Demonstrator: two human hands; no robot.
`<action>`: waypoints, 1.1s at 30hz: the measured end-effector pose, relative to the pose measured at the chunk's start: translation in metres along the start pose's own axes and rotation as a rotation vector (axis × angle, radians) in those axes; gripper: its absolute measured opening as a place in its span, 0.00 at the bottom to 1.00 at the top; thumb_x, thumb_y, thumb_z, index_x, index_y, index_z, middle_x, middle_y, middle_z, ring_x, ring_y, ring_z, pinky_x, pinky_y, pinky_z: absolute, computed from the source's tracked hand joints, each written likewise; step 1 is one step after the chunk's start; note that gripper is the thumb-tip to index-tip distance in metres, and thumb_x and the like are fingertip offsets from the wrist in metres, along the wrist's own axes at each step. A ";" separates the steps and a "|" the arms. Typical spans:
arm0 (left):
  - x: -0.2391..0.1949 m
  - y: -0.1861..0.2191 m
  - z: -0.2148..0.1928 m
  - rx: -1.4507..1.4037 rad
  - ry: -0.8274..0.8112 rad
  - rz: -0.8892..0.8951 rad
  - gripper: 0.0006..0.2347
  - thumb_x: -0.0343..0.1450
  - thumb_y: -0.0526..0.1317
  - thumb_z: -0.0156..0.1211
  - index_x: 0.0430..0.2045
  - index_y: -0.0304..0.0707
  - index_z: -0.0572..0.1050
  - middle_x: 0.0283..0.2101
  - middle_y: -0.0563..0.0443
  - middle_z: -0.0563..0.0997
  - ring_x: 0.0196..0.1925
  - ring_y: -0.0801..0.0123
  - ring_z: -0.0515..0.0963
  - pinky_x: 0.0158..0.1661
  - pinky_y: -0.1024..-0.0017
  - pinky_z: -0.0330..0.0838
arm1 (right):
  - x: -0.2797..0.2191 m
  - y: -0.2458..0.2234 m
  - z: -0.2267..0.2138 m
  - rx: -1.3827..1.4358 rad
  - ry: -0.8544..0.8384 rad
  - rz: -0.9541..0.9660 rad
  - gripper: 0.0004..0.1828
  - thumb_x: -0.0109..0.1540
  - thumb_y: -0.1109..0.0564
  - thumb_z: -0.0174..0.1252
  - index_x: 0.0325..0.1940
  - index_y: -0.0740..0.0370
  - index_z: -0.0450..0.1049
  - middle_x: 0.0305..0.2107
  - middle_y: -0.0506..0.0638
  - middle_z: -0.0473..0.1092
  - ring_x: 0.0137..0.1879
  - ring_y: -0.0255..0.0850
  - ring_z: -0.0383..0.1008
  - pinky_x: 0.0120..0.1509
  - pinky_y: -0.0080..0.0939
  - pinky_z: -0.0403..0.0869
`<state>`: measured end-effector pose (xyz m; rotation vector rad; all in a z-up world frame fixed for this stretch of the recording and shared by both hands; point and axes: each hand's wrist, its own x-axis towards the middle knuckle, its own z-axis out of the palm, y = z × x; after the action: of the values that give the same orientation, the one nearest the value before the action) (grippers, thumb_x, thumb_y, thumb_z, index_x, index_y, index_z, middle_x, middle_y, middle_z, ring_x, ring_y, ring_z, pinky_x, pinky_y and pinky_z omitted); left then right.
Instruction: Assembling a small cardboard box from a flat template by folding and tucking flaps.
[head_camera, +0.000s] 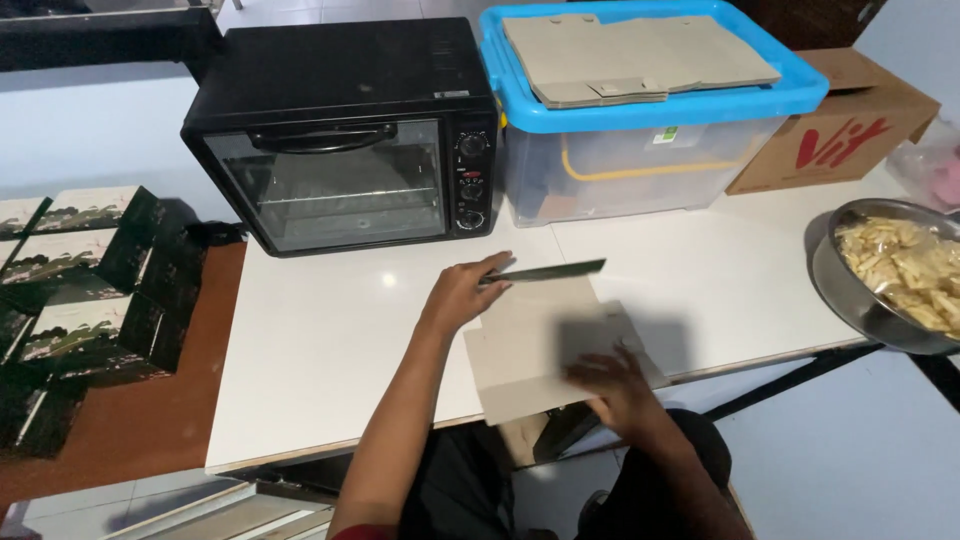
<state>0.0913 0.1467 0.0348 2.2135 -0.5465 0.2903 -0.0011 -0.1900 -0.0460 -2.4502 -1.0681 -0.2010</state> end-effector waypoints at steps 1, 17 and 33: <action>0.000 0.006 -0.005 -0.004 0.030 -0.052 0.21 0.71 0.43 0.64 0.60 0.53 0.75 0.51 0.49 0.85 0.52 0.59 0.84 0.54 0.64 0.74 | -0.006 0.014 -0.007 -0.254 -0.039 0.066 0.26 0.59 0.52 0.61 0.61 0.32 0.76 0.62 0.34 0.71 0.72 0.43 0.64 0.74 0.70 0.51; 0.007 0.005 0.011 0.157 -0.030 -0.163 0.16 0.73 0.27 0.52 0.51 0.43 0.82 0.52 0.44 0.82 0.55 0.55 0.81 0.55 0.61 0.77 | -0.016 -0.059 -0.022 -0.191 -0.209 0.427 0.50 0.58 0.22 0.55 0.81 0.29 0.48 0.74 0.44 0.50 0.81 0.46 0.46 0.82 0.62 0.46; 0.002 0.031 0.001 0.124 -0.505 -0.103 0.22 0.67 0.37 0.58 0.58 0.44 0.77 0.69 0.46 0.72 0.78 0.53 0.58 0.76 0.53 0.40 | -0.065 0.030 -0.083 -0.492 0.144 0.747 0.34 0.61 0.72 0.53 0.68 0.46 0.74 0.70 0.52 0.65 0.80 0.53 0.56 0.80 0.75 0.44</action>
<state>0.0781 0.1278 0.0555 2.4323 -0.6918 -0.3079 -0.0196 -0.2888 -0.0033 -3.0176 0.0172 -0.4193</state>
